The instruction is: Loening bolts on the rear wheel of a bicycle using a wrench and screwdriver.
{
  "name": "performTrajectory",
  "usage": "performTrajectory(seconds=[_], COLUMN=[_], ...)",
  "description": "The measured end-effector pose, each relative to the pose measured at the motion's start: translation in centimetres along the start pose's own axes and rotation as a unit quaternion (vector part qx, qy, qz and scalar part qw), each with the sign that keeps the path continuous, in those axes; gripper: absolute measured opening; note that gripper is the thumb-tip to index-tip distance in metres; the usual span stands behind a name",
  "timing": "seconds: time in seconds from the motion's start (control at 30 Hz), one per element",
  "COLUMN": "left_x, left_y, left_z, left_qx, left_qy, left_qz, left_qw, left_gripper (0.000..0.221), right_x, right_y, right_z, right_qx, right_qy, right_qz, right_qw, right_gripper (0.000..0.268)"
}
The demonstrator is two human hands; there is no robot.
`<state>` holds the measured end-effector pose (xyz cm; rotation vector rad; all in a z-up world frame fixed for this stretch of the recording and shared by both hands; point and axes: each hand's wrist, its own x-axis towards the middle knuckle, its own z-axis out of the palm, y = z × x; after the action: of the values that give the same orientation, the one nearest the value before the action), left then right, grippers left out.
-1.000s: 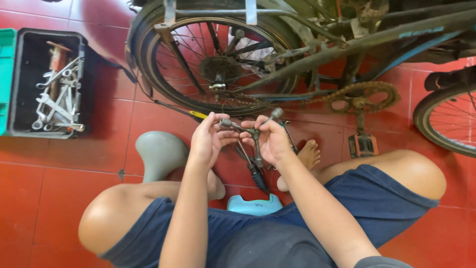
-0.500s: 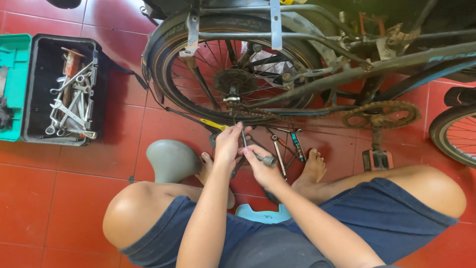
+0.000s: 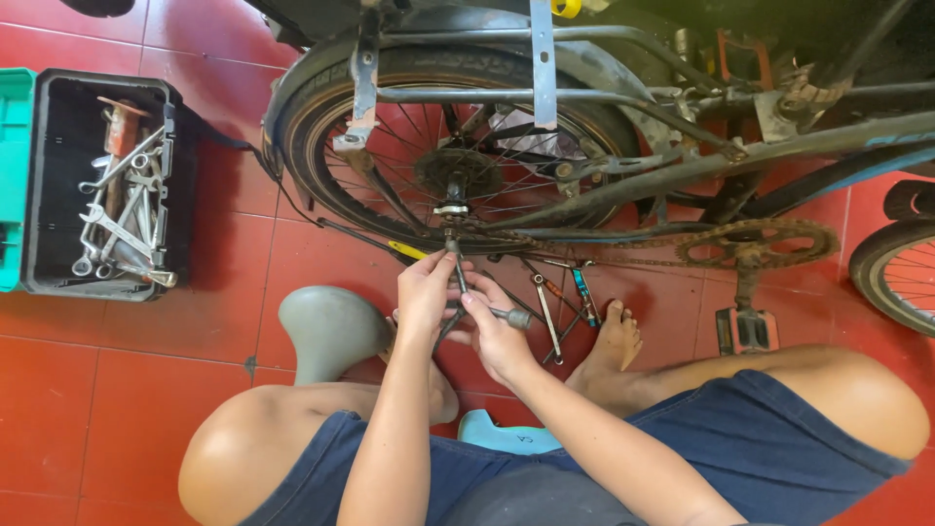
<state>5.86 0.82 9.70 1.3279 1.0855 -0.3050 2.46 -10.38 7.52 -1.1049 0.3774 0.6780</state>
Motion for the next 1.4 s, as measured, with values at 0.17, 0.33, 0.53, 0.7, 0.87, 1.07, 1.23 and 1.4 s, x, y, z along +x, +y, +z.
performTrajectory(seconds=[0.17, 0.33, 0.53, 0.7, 0.87, 1.07, 1.23, 1.4], left_x=[-0.5, -0.8, -1.1, -3.4, -6.6, -5.2, -4.4, -3.7], left_y=[1.0, 2.4, 3.8, 3.1, -1.2, -3.2, -0.2, 0.2], left_z=[-0.9, -1.5, -1.9, -4.1, -4.1, -3.8, -6.7, -5.6], left_qx=[0.031, 0.226, 0.433, 0.492, 0.348, 0.186, 0.344, 0.341], left_qy=[0.004, 0.019, 0.011, 0.043, 0.173, 0.209, 0.020, 0.085], left_qz=[0.062, 0.156, 0.147, 0.177, 0.255, 0.331, 0.051, 0.385], left_qw=[0.998, 0.961, 0.889, 0.851, 0.885, 0.901, 0.937, 0.854], left_gripper=[0.039, 0.036, 0.040, 0.044, 0.028, 0.014, 0.041, 0.034], right_x=[0.2, 0.7, 0.7, 2.6, 2.2, 1.9, 0.3, -0.1], right_y=[0.2, 3.1, 3.5, 6.0, 4.6, 4.2, 1.3, -4.5], right_z=[1.0, 0.3, 0.9, -0.6, 0.4, 1.0, 0.5, -2.3], right_qx=[0.102, 0.246, 0.325, 0.402, 0.462, 0.350, 0.138, -0.481], right_qy=[-0.009, 0.004, 0.005, -0.026, -0.022, -0.058, 0.024, -0.120], right_qz=[0.038, 0.144, 0.261, 0.258, 0.264, 0.252, 0.099, 0.129], right_qw=[0.994, 0.958, 0.909, 0.878, 0.846, 0.900, 0.985, 0.859], right_gripper=[0.041, 0.038, 0.062, 0.056, 0.034, 0.045, 0.035, 0.044])
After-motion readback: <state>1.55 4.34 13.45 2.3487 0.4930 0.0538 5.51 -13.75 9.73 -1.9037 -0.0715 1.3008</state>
